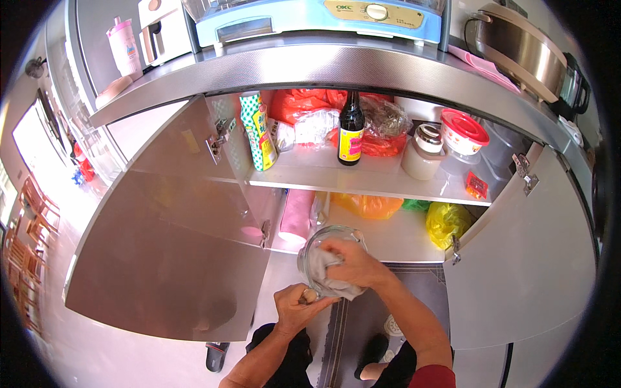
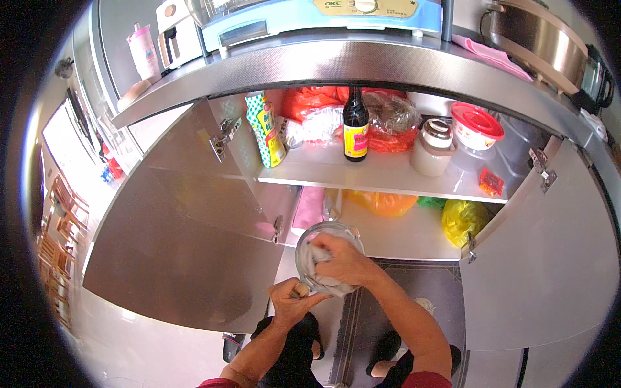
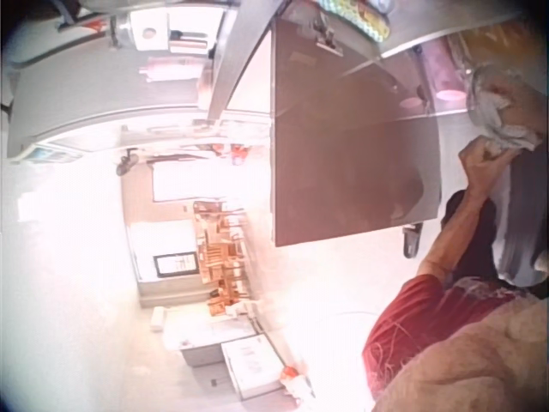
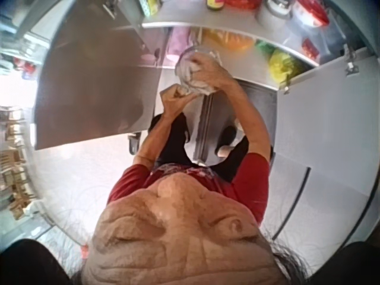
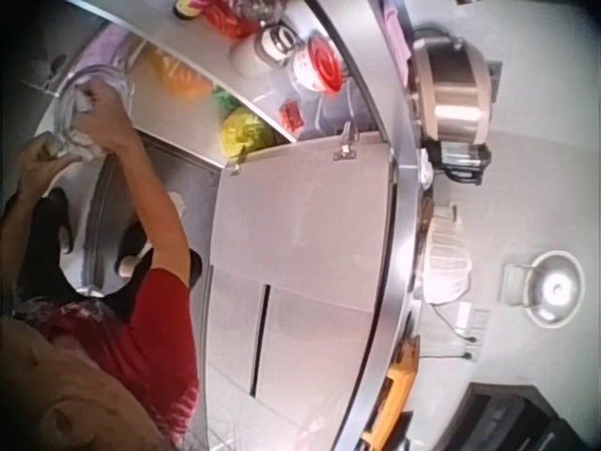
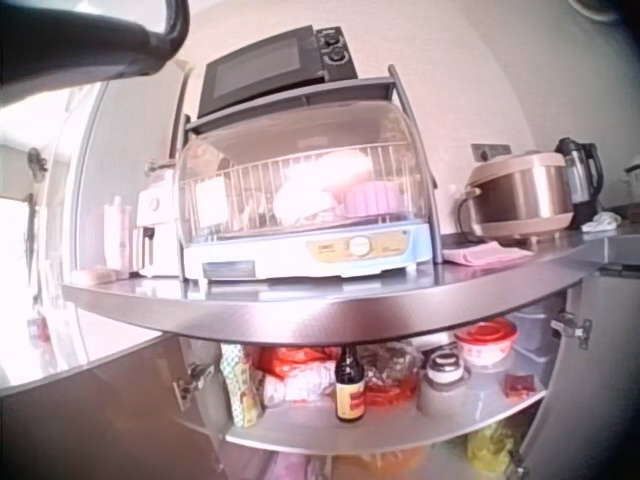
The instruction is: The person wipes various items inside a kitchen cabinet using a white cloth. They clean a pink roll, a silver foil bag, a glass bowl, a dark bottle, a green and white carton, and a small plastic bag, placing each item back on the shelf after wiping.
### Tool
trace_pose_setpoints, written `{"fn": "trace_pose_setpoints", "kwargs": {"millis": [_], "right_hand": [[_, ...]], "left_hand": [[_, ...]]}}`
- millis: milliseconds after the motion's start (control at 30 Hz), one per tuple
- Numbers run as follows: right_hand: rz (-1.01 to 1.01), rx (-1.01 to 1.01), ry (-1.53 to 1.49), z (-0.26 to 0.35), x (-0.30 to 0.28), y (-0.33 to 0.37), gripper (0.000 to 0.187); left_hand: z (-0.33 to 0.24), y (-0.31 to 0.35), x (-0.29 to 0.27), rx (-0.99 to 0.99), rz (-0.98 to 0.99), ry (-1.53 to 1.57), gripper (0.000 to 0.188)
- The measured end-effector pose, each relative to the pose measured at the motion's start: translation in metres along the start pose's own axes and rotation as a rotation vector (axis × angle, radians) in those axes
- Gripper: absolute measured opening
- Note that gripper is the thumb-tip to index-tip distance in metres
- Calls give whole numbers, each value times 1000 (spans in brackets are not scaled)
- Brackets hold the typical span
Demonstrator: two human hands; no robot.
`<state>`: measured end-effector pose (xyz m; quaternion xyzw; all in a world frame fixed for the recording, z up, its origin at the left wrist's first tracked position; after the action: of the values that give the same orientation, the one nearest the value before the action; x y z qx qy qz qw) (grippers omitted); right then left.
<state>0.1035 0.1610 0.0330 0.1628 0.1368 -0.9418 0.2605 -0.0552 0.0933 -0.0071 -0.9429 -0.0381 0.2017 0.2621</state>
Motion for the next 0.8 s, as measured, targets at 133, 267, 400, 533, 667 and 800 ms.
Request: {"fn": "trace_pose_setpoints", "kwargs": {"millis": [133,267,400,533,667,800], "right_hand": [[-568,-60,-331,55,-22,34,39],[-719,-366,383,71,-4,38,42],[-487,-415,1062,80,34,36,36],[-542,-297,1134,64,20,32,28],[-564,218,305,17,-42,39,33],[-657,91,-524,8,-51,70,25]], "left_hand": [[-7,8,1,-60,23,8,45],[-22,17,4,-69,97,68,45],[-23,29,6,-2,75,126,47],[-25,30,-9,120,201,20,49],[-31,32,-20,162,274,6,50],[-23,32,-26,-68,261,311,40]]}}
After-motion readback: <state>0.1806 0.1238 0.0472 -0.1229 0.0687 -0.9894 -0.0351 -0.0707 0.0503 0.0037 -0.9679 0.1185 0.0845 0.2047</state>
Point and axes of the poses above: each hand's wrist, its own y-axis away from the middle knuckle, its own x-axis out of the palm, z = x × y, the point moved 2 cm from there along -y, towards the middle knuckle, and after that the axes turned 2 degrees about z, right-handed, at the moved point
